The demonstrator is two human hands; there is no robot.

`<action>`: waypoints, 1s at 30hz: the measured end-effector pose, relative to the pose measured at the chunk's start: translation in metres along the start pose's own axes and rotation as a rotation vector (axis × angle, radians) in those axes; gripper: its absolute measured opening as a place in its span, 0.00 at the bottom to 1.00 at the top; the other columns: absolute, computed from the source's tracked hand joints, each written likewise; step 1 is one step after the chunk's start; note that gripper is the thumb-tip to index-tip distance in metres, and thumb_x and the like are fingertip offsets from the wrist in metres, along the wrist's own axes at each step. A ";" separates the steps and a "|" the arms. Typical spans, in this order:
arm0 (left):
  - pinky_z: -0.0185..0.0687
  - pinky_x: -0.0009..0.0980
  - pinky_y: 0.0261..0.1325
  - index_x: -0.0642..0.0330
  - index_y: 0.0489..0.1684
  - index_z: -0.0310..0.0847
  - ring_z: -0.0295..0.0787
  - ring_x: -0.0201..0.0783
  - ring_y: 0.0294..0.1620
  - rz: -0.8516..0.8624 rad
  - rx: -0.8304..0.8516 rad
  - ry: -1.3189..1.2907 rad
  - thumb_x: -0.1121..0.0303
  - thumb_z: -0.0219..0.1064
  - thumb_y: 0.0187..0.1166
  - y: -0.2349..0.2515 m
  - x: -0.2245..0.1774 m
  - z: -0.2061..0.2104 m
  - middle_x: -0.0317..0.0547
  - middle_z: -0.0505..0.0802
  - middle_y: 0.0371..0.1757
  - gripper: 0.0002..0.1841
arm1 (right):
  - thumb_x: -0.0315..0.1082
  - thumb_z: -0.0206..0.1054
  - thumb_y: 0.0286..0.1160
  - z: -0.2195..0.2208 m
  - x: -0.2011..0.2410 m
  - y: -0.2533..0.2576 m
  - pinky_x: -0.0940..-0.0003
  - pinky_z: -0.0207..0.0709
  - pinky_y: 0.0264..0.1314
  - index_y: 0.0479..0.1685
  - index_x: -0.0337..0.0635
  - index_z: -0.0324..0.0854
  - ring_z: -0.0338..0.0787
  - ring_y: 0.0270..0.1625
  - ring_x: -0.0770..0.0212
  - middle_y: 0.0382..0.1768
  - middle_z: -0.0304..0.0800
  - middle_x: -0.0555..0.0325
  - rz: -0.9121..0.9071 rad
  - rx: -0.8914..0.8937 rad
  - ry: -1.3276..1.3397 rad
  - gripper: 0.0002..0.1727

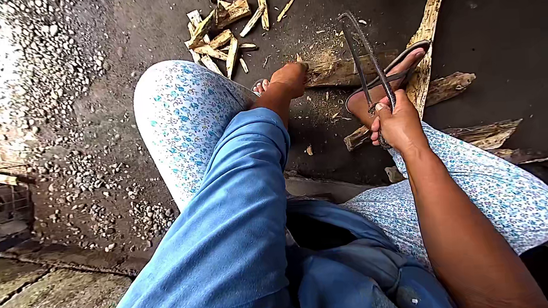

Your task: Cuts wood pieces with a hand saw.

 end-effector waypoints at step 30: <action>0.80 0.73 0.55 0.56 0.74 0.75 0.87 0.71 0.63 -0.064 -0.072 0.204 0.68 0.74 0.69 0.008 -0.012 -0.011 0.66 0.89 0.63 0.29 | 0.37 0.51 0.96 -0.024 -0.038 -0.046 0.55 0.87 0.32 0.74 0.39 0.66 0.87 0.24 0.57 0.28 0.82 0.51 -0.094 -0.085 -0.115 0.18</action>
Point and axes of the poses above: each hand's wrist, its own y-axis towards the middle knuckle, its own z-axis out of the palm, x = y × z, the point moved 10 cm from there along y, towards the middle knuckle
